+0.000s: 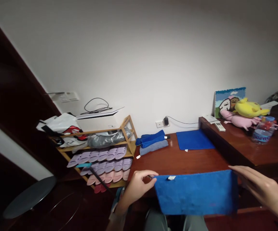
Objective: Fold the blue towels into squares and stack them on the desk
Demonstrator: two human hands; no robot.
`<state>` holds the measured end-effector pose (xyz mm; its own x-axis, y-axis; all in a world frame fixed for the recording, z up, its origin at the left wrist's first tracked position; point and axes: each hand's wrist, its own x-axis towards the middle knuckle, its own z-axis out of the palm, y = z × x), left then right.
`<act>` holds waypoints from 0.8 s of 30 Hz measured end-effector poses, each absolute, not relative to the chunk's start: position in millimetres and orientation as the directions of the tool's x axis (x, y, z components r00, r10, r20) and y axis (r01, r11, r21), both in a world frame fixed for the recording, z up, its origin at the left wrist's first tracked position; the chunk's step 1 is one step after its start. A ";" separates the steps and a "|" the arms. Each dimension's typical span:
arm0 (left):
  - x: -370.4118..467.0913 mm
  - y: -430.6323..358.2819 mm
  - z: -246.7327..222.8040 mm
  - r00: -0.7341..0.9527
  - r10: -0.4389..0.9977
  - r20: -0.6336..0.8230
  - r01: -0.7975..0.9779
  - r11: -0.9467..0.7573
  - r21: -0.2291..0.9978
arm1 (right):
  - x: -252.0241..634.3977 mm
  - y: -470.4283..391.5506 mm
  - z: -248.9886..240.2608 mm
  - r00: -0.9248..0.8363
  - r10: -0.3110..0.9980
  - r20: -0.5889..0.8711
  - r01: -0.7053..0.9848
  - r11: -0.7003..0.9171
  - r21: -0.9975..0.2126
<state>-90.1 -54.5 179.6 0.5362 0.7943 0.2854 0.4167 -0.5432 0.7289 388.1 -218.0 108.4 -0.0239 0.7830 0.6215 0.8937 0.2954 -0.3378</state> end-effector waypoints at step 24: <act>154.8 270.3 82.4 0.358 0.715 0.600 0.414 -0.698 0.584 | 522.2 121.6 87.0 0.365 0.626 0.689 0.928 -0.181 -0.327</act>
<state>154.8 270.3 82.4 0.3584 0.7154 0.5998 0.4145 -0.6976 0.5844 522.2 121.6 87.0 0.3646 0.6260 0.6893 0.9277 -0.1806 -0.3267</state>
